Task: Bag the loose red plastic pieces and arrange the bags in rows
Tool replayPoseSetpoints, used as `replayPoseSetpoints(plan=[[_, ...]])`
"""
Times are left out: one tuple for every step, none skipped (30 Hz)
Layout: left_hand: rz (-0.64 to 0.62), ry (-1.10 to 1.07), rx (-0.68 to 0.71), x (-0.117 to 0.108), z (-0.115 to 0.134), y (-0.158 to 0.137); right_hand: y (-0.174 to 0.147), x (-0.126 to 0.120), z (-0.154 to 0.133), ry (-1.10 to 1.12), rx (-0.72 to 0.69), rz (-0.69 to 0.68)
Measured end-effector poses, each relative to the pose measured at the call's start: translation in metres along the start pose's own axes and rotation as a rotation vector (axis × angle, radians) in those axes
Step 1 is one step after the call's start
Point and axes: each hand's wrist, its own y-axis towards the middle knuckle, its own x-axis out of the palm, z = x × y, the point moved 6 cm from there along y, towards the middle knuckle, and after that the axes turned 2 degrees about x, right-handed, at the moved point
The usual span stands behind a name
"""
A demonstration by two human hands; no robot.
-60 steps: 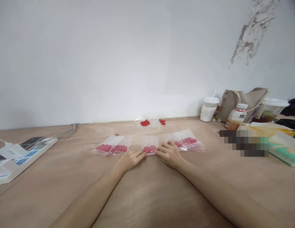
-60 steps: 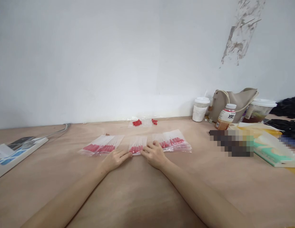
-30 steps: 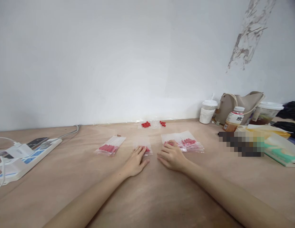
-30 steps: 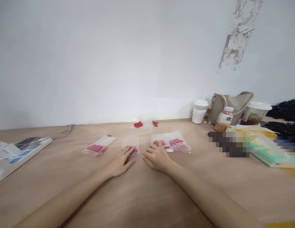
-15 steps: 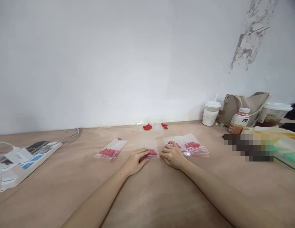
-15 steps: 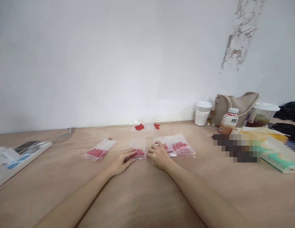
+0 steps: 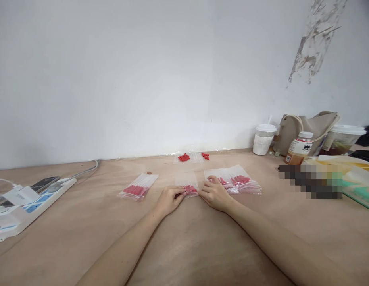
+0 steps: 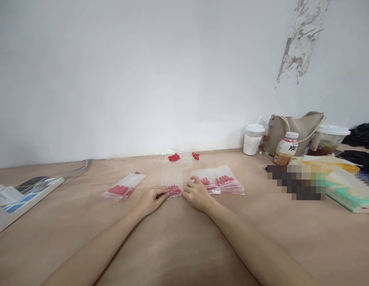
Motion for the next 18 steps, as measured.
replayPoseSetpoints(plan=[[0.009,0.035,0.005,0.0,0.001,0.0,0.0,0.0,-0.001,0.004,-0.003,-0.002],[0.018,0.08,0.009,0.0,0.002,0.0,0.0,0.0,-0.001,0.011,-0.006,-0.002],[0.027,0.128,0.012,0.0,0.003,0.0,0.0,0.0,-0.001,0.02,-0.009,-0.002],[0.038,0.175,0.013,-0.001,0.004,-0.001,0.0,0.0,-0.001,0.027,-0.009,-0.002],[0.05,0.211,0.017,-0.001,0.005,-0.001,0.0,-0.001,-0.001,0.032,-0.008,-0.002],[0.061,0.233,0.028,-0.002,0.006,-0.001,0.0,-0.001,-0.001,0.034,-0.006,-0.004],[0.072,0.239,0.046,-0.002,0.007,-0.001,0.0,-0.001,0.0,0.035,-0.006,-0.007],[0.082,0.23,0.069,-0.003,0.009,-0.002,0.0,-0.002,0.0,0.034,-0.005,-0.011],[0.088,0.21,0.09,-0.004,0.01,-0.002,-0.001,-0.002,0.0,0.031,-0.002,-0.015],[0.092,0.186,0.107,-0.004,0.011,-0.002,-0.001,-0.002,0.001,0.026,0.004,-0.017],[0.092,0.165,0.113,-0.005,0.011,-0.001,-0.001,-0.002,0.002,0.02,0.016,-0.019],[0.089,0.152,0.11,-0.005,0.012,-0.001,-0.001,-0.002,0.003,0.013,0.032,-0.021],[0.081,0.146,0.101,-0.004,0.013,0.0,-0.001,-0.001,0.003,0.006,0.048,-0.022],[0.072,0.149,0.091,-0.003,0.014,0.0,-0.001,0.0,0.004,-0.003,0.06,-0.022],[0.066,0.159,0.079,-0.003,0.016,0.001,0.0,0.0,0.004,-0.013,0.068,-0.02],[0.064,0.174,0.068,-0.002,0.018,0.002,0.0,0.001,0.003,-0.023,0.069,-0.016],[0.064,0.191,0.056,-0.001,0.02,0.003,0.0,0.002,0.002,-0.032,0.064,-0.011],[0.068,0.21,0.046,0.0,0.021,0.004,0.0,0.002,0.001,-0.038,0.053,-0.002]])
